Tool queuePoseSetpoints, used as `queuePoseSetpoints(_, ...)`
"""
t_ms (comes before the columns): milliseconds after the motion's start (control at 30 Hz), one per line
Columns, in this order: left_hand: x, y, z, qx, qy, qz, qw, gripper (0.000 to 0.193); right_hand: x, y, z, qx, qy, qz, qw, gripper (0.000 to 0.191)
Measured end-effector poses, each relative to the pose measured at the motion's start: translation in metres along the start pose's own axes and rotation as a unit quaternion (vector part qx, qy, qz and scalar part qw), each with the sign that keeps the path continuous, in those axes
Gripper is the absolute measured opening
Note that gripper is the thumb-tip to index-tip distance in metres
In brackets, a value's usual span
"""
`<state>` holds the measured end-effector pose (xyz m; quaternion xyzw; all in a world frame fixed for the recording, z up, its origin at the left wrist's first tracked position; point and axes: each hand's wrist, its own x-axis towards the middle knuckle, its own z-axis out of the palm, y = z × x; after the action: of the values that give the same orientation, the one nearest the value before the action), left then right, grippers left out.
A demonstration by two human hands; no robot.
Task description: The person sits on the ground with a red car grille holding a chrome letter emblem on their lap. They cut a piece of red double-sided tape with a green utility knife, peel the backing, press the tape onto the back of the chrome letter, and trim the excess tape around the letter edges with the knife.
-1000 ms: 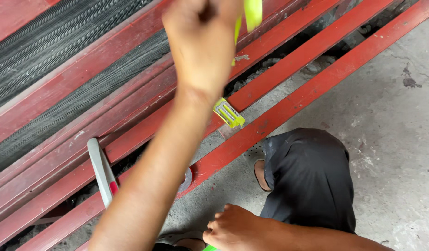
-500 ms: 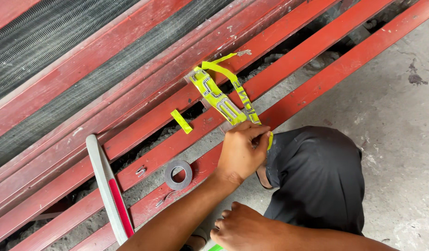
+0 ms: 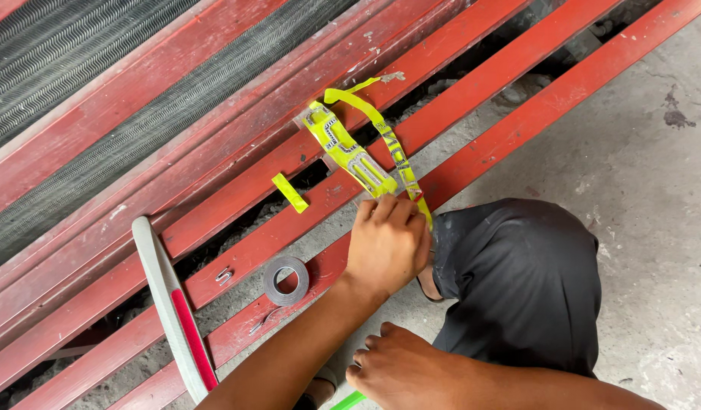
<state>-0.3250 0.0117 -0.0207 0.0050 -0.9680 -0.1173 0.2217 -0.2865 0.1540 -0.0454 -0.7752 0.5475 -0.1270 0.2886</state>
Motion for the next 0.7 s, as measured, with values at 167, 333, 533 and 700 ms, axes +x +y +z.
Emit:
queuePoseSetpoints(167,-0.001,-0.003,0.000,-0.129,0.043,-0.090,0.987,0.004,-0.003,-0.004,-0.011,0.006,-0.007,0.007,1.000,0.023)
queuePoseSetpoints(333,-0.002,-0.002,-0.002,-0.125,0.033,-0.122,0.984,0.003,-0.003,-0.007,-0.016,0.005,-0.002,0.007,1.000,0.025)
queuePoseSetpoints(533,-0.006,0.003,-0.018,-0.100,0.029,-0.121,0.987,0.005,-0.002,-0.009,-0.018,-0.002,-0.014,0.002,1.000,0.024)
queuePoseSetpoints(700,-0.004,-0.001,-0.043,-0.140,0.033,-0.110,0.983,0.009,-0.005,-0.012,-0.027,0.017,-0.015,0.020,1.000,0.017)
